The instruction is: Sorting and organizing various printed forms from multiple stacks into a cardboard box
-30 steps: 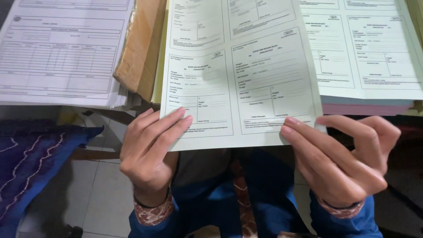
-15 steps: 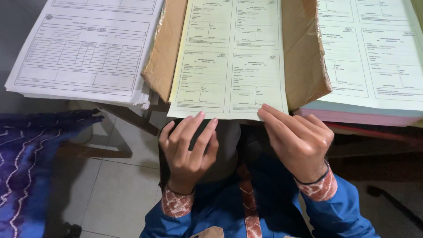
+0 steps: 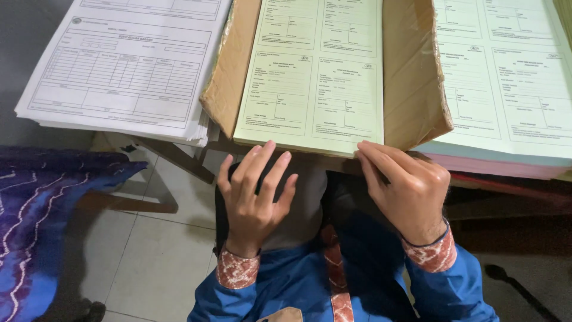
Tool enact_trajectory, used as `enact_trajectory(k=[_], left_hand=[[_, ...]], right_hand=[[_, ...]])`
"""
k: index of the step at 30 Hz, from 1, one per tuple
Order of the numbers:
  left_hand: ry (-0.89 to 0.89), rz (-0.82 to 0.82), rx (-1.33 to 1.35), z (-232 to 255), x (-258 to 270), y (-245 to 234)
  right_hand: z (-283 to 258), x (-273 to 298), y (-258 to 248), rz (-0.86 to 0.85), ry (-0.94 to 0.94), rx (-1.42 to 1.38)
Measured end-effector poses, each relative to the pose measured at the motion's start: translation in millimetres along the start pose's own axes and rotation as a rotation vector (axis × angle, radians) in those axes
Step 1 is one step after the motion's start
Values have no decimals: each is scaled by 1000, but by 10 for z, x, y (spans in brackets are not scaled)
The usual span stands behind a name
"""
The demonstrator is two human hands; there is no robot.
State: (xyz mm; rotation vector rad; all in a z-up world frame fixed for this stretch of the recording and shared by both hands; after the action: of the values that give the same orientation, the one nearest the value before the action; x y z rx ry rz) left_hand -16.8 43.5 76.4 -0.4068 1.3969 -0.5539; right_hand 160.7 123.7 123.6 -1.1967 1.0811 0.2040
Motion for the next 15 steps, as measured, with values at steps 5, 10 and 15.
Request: enact_trajectory(k=[5,10,15], left_hand=[[-71,130,-54,-535,-174,-532],[-286,-126,-192,-1333,-351,-606],[-148,-60,-318,-990,-329,-800]], right_hand=[[-36,28,-70,42,18,-89],[-68,147,-204,145,44,-179],[65,378,-218,140,106,-159]])
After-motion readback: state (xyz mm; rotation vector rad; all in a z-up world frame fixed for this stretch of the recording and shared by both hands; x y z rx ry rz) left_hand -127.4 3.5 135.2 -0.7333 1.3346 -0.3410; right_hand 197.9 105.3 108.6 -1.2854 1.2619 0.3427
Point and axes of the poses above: each hand's wrist, its own x-axis away from the middle knuckle, its own y-axis out of the palm, z = x × y, the point moved 9 cm from there along -x, towards the middle knuckle, and after that the axes turned 3 degrees about -y, right-handed, at the moved point
